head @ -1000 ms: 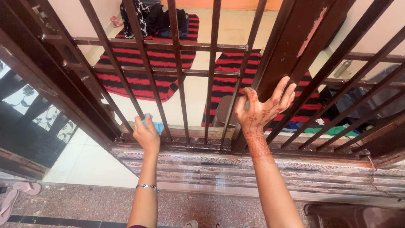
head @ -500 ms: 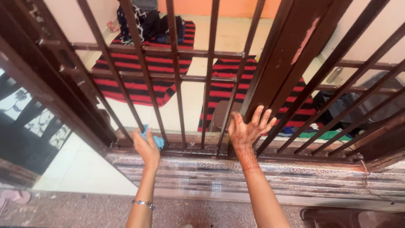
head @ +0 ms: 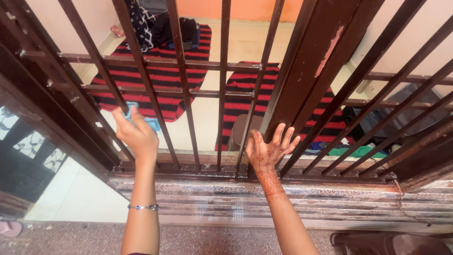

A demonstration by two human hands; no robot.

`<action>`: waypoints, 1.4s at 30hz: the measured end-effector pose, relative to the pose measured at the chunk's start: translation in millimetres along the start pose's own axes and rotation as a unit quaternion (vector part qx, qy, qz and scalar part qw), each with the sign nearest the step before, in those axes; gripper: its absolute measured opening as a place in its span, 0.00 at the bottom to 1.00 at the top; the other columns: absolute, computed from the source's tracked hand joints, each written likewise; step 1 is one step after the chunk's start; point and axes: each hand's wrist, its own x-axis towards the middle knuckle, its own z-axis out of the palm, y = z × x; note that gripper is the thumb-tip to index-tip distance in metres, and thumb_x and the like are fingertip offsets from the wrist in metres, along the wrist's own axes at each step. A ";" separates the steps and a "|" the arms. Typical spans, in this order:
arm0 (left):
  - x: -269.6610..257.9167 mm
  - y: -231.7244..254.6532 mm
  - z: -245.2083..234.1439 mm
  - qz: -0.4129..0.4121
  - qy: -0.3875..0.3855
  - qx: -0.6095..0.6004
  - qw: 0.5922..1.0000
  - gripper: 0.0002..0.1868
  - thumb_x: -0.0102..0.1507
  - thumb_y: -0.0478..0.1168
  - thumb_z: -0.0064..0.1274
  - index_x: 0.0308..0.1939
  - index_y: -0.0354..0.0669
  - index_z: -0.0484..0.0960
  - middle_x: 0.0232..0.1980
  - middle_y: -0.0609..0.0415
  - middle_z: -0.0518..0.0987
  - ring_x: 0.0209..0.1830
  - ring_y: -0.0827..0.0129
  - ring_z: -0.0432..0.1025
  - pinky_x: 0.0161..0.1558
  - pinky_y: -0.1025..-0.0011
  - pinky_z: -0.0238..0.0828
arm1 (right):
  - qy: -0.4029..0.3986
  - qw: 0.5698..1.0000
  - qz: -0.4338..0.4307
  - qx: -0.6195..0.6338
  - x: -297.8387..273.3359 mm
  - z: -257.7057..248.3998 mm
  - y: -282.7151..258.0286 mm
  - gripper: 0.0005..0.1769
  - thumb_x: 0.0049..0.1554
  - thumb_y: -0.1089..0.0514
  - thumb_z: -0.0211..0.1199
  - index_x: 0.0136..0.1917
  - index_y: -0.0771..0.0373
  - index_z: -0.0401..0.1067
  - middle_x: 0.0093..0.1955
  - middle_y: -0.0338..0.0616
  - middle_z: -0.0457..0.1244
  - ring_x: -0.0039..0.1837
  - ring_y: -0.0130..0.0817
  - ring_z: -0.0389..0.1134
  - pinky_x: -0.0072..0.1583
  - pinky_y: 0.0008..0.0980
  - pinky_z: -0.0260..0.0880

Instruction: The person wipes the vertical metal bars and horizontal frame of a gate using a blue cloth, moving the cloth up and down the bars and along the bottom rail.

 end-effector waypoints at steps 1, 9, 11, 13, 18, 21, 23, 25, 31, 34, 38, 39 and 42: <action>-8.2 -6.0 -2.1 0.000 -0.006 0.003 1.000 0.10 0.77 0.37 0.45 0.51 0.29 0.70 0.32 0.42 0.75 0.30 0.54 0.74 0.33 0.58 0.64 | -0.004 1.000 0.001 0.001 -1.2 -0.8 -0.4 0.07 0.58 0.53 0.75 0.45 0.46 0.77 0.83 0.61 0.44 0.85 0.63 0.36 0.80 0.73 0.34; -87.9 -57.6 -12.4 -0.045 -0.062 0.043 0.996 0.11 0.74 0.38 0.45 0.49 0.28 0.70 0.36 0.35 0.75 0.34 0.40 0.71 0.37 0.52 0.63 | -0.005 1.000 0.001 -0.007 -0.7 0.0 -0.2 0.06 0.59 0.53 0.74 0.45 0.45 0.77 0.84 0.59 0.43 0.86 0.64 0.35 0.80 0.73 0.34; -106.3 -74.9 -14.0 -0.045 -0.074 0.045 0.995 0.12 0.74 0.38 0.45 0.50 0.27 0.69 0.38 0.33 0.75 0.36 0.38 0.70 0.39 0.50 0.63 | -0.005 1.000 0.004 -0.005 -0.5 0.5 -1.4 0.05 0.58 0.53 0.74 0.46 0.45 0.77 0.84 0.59 0.43 0.86 0.64 0.35 0.80 0.73 0.34; -125.1 -92.0 -13.7 -0.070 -0.094 0.059 0.991 0.13 0.74 0.39 0.46 0.50 0.27 0.69 0.39 0.32 0.74 0.38 0.36 0.70 0.41 0.49 0.63 | -0.005 1.000 0.004 -0.007 0.1 1.1 -0.7 0.05 0.58 0.53 0.74 0.46 0.45 0.78 0.84 0.59 0.43 0.86 0.64 0.35 0.80 0.74 0.34; -161.3 -114.4 -21.0 -0.065 -0.118 0.072 0.988 0.17 0.73 0.37 0.44 0.58 0.25 0.66 0.50 0.29 0.72 0.47 0.36 0.69 0.49 0.49 0.63 | -0.007 1.000 -0.002 -0.004 0.7 -1.7 -0.6 0.06 0.59 0.54 0.74 0.45 0.45 0.77 0.84 0.60 0.43 0.85 0.64 0.36 0.80 0.74 0.35; -163.1 -107.4 -28.1 -0.099 -0.143 0.060 0.983 0.19 0.71 0.36 0.42 0.62 0.26 0.66 0.56 0.31 0.70 0.54 0.39 0.68 0.56 0.51 0.63 | -0.002 1.000 -0.003 -0.012 3.3 -1.7 -1.3 0.05 0.58 0.54 0.74 0.45 0.47 0.77 0.84 0.60 0.44 0.85 0.64 0.36 0.80 0.74 0.35; -161.3 -96.4 -37.9 -0.057 -0.116 0.069 0.989 0.22 0.73 0.36 0.44 0.66 0.24 0.62 0.62 0.30 0.67 0.61 0.41 0.65 0.62 0.50 0.60 | -0.005 1.000 -0.004 -0.007 3.0 -4.5 -2.2 0.06 0.60 0.53 0.74 0.46 0.46 0.77 0.84 0.60 0.43 0.85 0.64 0.36 0.80 0.74 0.35; -151.0 -82.9 -45.2 -0.058 -0.079 0.049 0.994 0.23 0.74 0.36 0.43 0.69 0.25 0.58 0.64 0.33 0.65 0.63 0.47 0.64 0.65 0.52 0.60 | -0.006 1.000 -0.004 -0.007 4.6 -5.0 -3.1 0.06 0.60 0.53 0.74 0.46 0.45 0.77 0.84 0.60 0.43 0.86 0.64 0.36 0.80 0.73 0.35; -56.2 -44.0 -51.1 -0.007 0.047 0.024 0.999 0.22 0.78 0.36 0.40 0.73 0.31 0.53 0.66 0.42 0.62 0.66 0.61 0.64 0.71 0.59 0.61 | -0.010 1.000 -0.002 -0.012 3.7 -5.1 -2.5 0.06 0.59 0.54 0.74 0.45 0.45 0.76 0.84 0.59 0.42 0.86 0.62 0.34 0.80 0.73 0.35; 5.3 -30.9 -28.7 0.024 0.098 0.052 0.994 0.18 0.80 0.38 0.43 0.70 0.28 0.63 0.66 0.39 0.67 0.66 0.54 0.66 0.68 0.56 0.62 | -0.015 1.000 -0.004 -0.010 4.2 -4.6 -2.0 0.06 0.60 0.54 0.73 0.46 0.43 0.77 0.85 0.58 0.40 0.87 0.61 0.32 0.81 0.73 0.33; 35.3 -31.8 -10.8 -0.013 0.119 0.041 0.992 0.13 0.79 0.41 0.44 0.58 0.31 0.73 0.48 0.40 0.77 0.48 0.51 0.74 0.53 0.59 0.69 | -0.021 1.000 -0.004 -0.012 1.4 -4.1 -0.4 0.05 0.59 0.54 0.72 0.47 0.43 0.77 0.85 0.58 0.40 0.87 0.61 0.31 0.81 0.73 0.33; 34.6 -34.5 -11.5 -0.003 0.112 0.054 0.992 0.13 0.78 0.41 0.45 0.57 0.30 0.72 0.46 0.39 0.77 0.46 0.49 0.74 0.50 0.58 0.69 | -0.023 1.000 -0.002 -0.013 1.4 -3.7 -0.1 0.05 0.59 0.54 0.72 0.47 0.43 0.77 0.85 0.58 0.40 0.87 0.62 0.31 0.81 0.73 0.32; 27.5 -45.1 -21.7 0.039 0.086 0.084 0.992 0.14 0.79 0.42 0.46 0.55 0.29 0.72 0.43 0.38 0.77 0.43 0.45 0.75 0.44 0.56 0.68 | -0.025 1.000 -0.004 -0.007 1.0 -3.4 0.4 0.06 0.58 0.54 0.71 0.47 0.42 0.77 0.85 0.57 0.39 0.87 0.62 0.31 0.81 0.73 0.32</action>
